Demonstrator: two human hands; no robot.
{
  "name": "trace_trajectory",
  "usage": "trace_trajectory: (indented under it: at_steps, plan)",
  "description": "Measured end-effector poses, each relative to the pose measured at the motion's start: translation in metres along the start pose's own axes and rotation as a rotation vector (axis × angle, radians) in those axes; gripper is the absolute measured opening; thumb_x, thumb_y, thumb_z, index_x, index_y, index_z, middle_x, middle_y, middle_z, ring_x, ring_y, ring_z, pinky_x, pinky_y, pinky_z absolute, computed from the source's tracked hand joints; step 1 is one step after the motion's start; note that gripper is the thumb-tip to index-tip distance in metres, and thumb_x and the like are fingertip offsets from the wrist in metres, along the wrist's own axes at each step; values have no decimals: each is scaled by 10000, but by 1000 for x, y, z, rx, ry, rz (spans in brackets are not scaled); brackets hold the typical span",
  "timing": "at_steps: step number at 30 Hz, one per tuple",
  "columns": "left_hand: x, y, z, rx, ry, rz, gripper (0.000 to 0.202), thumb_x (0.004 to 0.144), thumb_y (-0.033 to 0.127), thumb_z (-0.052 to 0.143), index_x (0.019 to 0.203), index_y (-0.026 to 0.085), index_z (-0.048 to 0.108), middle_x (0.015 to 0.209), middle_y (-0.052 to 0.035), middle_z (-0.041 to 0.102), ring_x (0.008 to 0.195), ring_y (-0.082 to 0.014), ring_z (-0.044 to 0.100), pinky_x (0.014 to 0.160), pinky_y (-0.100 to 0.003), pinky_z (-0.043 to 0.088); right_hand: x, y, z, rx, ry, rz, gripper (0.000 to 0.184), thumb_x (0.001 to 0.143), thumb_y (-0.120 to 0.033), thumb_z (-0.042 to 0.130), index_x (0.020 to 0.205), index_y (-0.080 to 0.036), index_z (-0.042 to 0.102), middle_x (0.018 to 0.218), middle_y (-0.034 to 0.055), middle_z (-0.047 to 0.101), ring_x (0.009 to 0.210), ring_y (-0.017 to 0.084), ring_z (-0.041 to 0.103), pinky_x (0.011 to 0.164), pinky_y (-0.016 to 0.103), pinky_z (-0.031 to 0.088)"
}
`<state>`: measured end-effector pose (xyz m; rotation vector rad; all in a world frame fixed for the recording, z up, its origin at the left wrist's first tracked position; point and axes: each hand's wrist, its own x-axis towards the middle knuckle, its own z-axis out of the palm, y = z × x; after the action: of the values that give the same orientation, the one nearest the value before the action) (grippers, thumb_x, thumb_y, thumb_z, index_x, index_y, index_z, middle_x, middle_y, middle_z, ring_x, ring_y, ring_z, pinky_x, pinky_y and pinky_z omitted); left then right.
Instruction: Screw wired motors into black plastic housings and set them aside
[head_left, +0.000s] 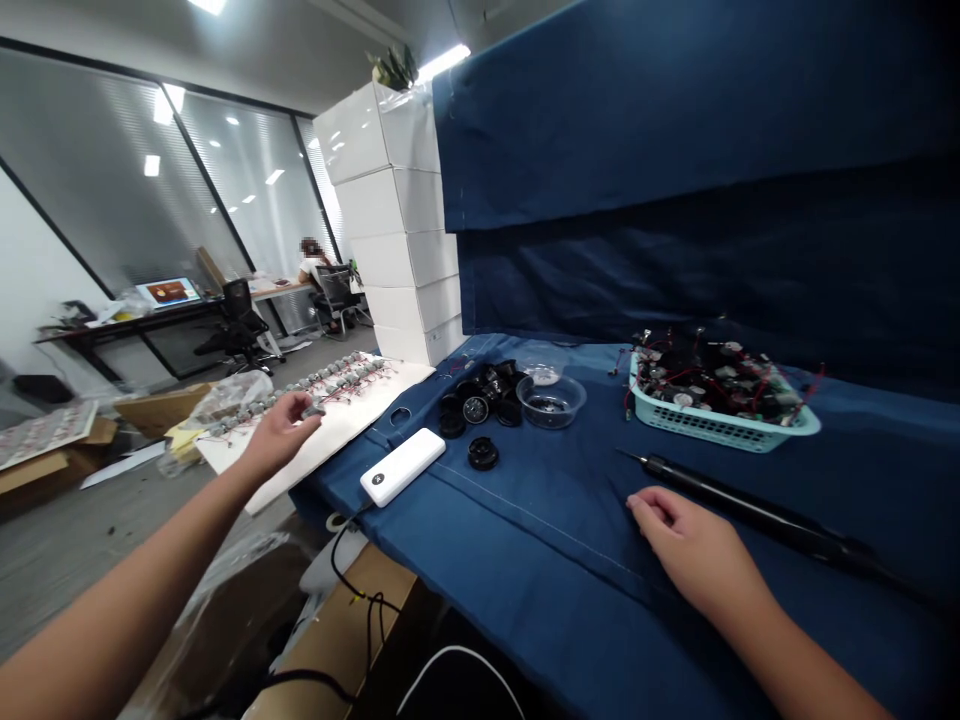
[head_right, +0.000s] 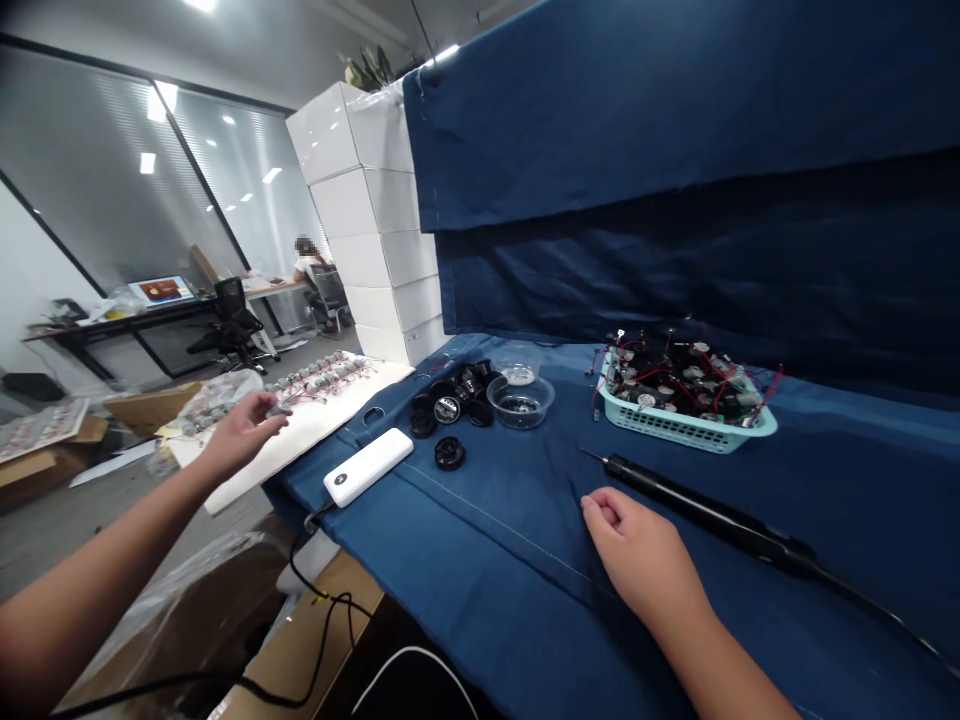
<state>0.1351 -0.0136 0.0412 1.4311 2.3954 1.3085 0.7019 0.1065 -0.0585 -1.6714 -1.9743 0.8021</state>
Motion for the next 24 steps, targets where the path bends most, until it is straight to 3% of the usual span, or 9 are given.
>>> trace_trajectory:
  at_steps: [2,5,9,12,14,17,20,24]
  plan:
    - [-16,29,23,-243,-66,24,505,750,503,741,1083,213,496,992,-47,680,882,-217,647,789,-326,537,0,-1,1,18,8,-10,408,943,-602,443,858,-275,672,675,-11,554,672,200,559,638,318,397]
    - [-38,90,71,-570,-254,67,481,804,503,717,1127,234,483,1088,-67,719,903,-201,666,825,-333,550,1,-1,5,113,40,-19,363,919,-582,503,843,-273,677,655,-18,557,657,195,555,635,314,390]
    - [-68,182,158,-917,-572,89,342,901,499,608,1079,235,484,1077,-78,744,826,-162,665,791,-304,538,2,-6,8,433,94,-5,326,813,-569,639,821,-247,690,649,-16,585,607,181,567,607,303,414]
    - [-94,232,225,-1080,-810,36,317,927,500,562,1056,229,464,1077,-93,748,756,-136,652,737,-274,519,3,-12,5,562,130,25,427,785,-628,612,884,-220,691,705,13,645,556,175,588,545,300,448]
    - [-112,246,258,-1130,-952,-17,312,924,477,584,1044,219,456,1078,-103,751,739,-123,654,726,-253,505,4,-16,2,648,153,26,527,778,-676,581,978,-200,685,775,35,670,555,168,599,516,295,469]
    - [-132,242,284,-1125,-1149,-83,304,931,447,616,1036,206,463,1079,-119,757,761,-132,684,735,-248,497,3,-21,-2,749,163,24,635,779,-674,594,1165,-177,672,884,58,693,642,169,637,538,284,507]
    - [-139,228,287,-1081,-1303,-102,303,940,454,612,1053,203,484,999,-97,752,763,-154,705,731,-260,488,-1,-24,-3,816,114,35,583,781,-610,688,1171,-177,712,878,57,707,734,184,659,584,276,522]
    - [-133,222,284,-1017,-1389,-83,299,945,476,595,1057,215,503,908,-43,719,788,-165,712,725,-261,482,-9,-30,-3,880,7,36,414,791,-539,773,1001,-181,770,829,40,715,716,162,626,623,277,497]
